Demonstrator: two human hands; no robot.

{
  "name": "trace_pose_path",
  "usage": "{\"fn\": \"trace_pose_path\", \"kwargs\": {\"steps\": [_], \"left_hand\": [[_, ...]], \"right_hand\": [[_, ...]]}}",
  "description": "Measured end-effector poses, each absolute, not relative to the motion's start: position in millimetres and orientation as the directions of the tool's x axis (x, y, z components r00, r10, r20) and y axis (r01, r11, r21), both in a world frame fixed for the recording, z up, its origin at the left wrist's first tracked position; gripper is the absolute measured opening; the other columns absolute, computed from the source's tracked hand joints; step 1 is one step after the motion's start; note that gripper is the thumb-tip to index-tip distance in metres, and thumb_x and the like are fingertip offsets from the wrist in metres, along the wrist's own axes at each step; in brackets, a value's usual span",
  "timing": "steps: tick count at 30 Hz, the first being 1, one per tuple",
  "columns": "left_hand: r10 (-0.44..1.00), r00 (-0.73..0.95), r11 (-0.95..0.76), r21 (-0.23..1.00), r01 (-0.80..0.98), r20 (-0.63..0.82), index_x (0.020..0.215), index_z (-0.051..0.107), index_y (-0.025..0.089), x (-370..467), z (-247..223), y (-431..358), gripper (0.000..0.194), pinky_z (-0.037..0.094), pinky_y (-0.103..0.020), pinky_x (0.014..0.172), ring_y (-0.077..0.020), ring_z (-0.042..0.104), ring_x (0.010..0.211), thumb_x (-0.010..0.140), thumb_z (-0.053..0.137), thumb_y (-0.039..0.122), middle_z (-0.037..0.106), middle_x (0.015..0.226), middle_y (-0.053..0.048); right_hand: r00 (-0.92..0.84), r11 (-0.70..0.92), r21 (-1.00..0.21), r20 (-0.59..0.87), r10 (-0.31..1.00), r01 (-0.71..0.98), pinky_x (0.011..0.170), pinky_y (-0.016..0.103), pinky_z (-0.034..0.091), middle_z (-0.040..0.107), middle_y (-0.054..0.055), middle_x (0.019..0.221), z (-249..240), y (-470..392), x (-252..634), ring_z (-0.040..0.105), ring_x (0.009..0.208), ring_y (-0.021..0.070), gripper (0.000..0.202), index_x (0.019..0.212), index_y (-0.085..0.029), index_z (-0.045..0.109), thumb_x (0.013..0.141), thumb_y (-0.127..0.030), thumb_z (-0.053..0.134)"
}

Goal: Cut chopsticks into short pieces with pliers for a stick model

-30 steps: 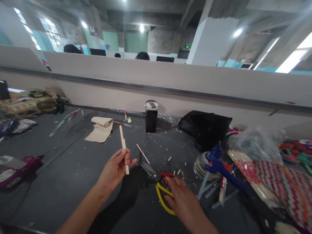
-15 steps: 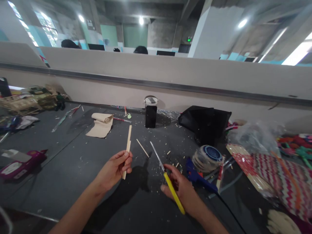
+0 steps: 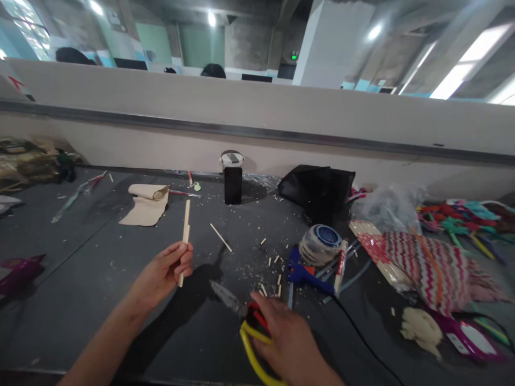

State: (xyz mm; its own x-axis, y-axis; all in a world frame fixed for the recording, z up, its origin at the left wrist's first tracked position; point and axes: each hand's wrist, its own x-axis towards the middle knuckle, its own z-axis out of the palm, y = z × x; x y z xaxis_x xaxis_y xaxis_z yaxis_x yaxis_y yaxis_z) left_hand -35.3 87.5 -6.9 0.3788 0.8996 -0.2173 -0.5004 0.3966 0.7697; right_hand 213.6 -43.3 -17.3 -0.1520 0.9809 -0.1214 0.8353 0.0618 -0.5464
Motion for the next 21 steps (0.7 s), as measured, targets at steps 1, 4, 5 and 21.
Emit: {"fn": "trace_pose_path", "kwargs": {"steps": [1,4,5,21], "left_hand": [[0.897,0.384,0.401,0.766,-0.502,-0.218,0.082,0.060,0.012,-35.5,-7.2,88.0,0.011,0.040,-0.019,0.048,-0.0028,0.033,0.045,0.083,0.058,0.023,0.043,0.059,0.004],[0.881,0.408,0.433,0.754,-0.494,-0.238,0.082,0.060,0.012,-33.0,-9.8,85.9,0.012,0.040,-0.019,0.049,-0.0025,0.033,0.045,0.083,0.058,0.023,0.044,0.060,0.004],[0.876,0.414,0.444,0.749,-0.492,-0.248,0.082,0.060,0.011,-31.6,-11.1,84.5,0.012,0.041,-0.019,0.049,-0.0025,0.033,0.044,0.083,0.058,0.023,0.044,0.060,0.004],[0.868,0.419,0.472,0.709,-0.524,-0.267,0.083,0.061,0.011,-29.7,-32.5,84.7,0.013,0.039,-0.020,0.048,-0.0023,0.033,0.044,0.084,0.058,0.024,0.044,0.060,0.004]], "right_hand": [[-0.201,0.102,-0.537,-0.129,0.971,0.837,0.088,0.033,0.049,0.063,0.006,0.116,-17.6,-45.5,213.9,0.061,0.103,0.0221,0.059,0.127,-0.025,0.050,0.070,-0.024,0.064],[-0.219,0.171,-0.506,-0.036,0.975,0.845,0.078,0.026,0.053,0.065,0.003,0.108,-13.3,-43.1,234.1,0.064,0.091,0.0167,0.041,0.122,-0.028,0.054,0.081,-0.029,0.055],[-0.158,0.167,-0.450,0.059,0.986,0.877,0.079,0.028,0.052,0.065,0.004,0.107,-13.1,-39.1,247.0,0.064,0.092,0.0172,0.036,0.121,-0.027,0.055,0.086,-0.030,0.048],[-0.170,0.258,-0.138,0.456,0.874,0.956,0.090,0.036,0.049,0.057,0.008,0.113,-45.0,-19.8,335.2,0.059,0.103,0.0202,0.034,0.123,-0.023,0.050,0.092,-0.030,0.038]]}}
